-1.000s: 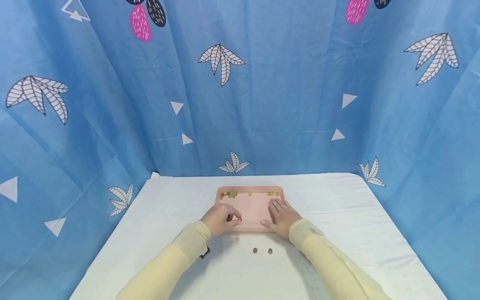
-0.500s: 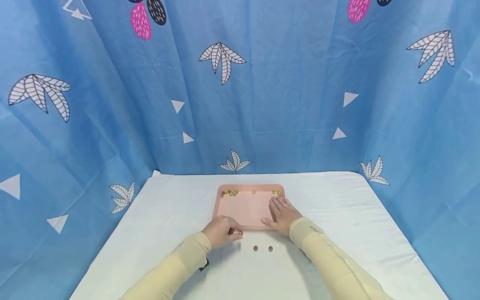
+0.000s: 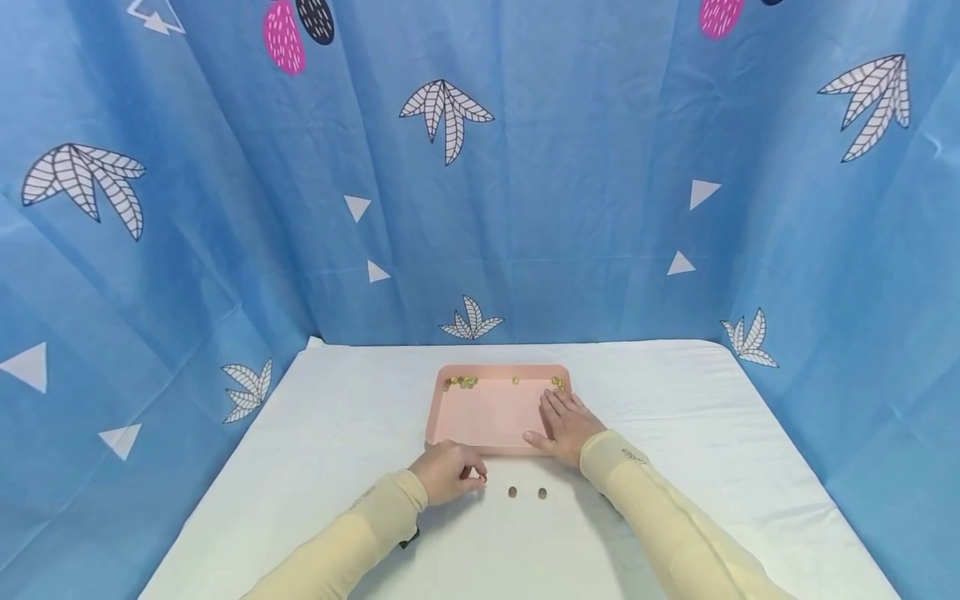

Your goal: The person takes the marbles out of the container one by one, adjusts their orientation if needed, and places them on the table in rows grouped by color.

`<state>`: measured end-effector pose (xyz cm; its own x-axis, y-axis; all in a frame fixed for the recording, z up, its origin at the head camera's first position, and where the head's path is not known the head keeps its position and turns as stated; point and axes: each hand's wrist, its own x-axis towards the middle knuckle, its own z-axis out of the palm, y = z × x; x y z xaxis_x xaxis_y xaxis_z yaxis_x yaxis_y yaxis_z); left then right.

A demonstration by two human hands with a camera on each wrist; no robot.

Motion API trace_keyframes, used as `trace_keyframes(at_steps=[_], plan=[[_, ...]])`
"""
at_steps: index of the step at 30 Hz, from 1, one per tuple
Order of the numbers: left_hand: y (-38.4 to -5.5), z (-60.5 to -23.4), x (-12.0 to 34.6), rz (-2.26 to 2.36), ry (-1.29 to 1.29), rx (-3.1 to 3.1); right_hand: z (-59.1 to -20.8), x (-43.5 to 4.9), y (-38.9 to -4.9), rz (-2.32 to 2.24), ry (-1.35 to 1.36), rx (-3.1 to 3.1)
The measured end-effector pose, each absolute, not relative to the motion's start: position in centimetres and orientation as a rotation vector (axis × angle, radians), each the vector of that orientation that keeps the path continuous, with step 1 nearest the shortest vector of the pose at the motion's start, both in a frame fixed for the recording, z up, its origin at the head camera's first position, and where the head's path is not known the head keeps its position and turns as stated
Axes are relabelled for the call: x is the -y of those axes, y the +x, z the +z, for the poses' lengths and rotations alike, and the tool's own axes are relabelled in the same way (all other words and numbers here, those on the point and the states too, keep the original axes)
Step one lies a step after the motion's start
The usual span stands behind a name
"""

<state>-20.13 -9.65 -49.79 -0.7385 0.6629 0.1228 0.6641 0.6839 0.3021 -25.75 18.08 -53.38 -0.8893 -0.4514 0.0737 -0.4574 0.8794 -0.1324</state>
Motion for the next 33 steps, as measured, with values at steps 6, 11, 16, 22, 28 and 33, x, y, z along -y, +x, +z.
trace_keyframes(at_steps=[6,11,16,22,28,33], plan=[[-20.1,-50.3,9.4,-0.468,-1.153,2.909,-53.5,-18.3,-25.9,0.241,0.725,3.007],[-20.2,-50.9,9.2,-0.369,-1.184,2.918,-53.6,-18.3,-25.9,0.233,0.725,3.007],[-20.2,-51.0,9.1,-0.338,-1.214,2.888,-53.5,-18.3,-25.8,0.24,0.724,3.004],[-20.1,-51.1,8.9,-0.307,-1.224,2.892,-53.3,-18.3,-25.8,0.238,0.734,3.001],[-20.1,-51.3,8.6,-0.286,-1.227,2.892,-53.3,-18.2,-25.7,0.236,0.739,3.01],[-20.3,-51.6,8.7,-0.278,-1.214,2.913,-53.2,-18.2,-25.8,0.228,0.75,3.006]])
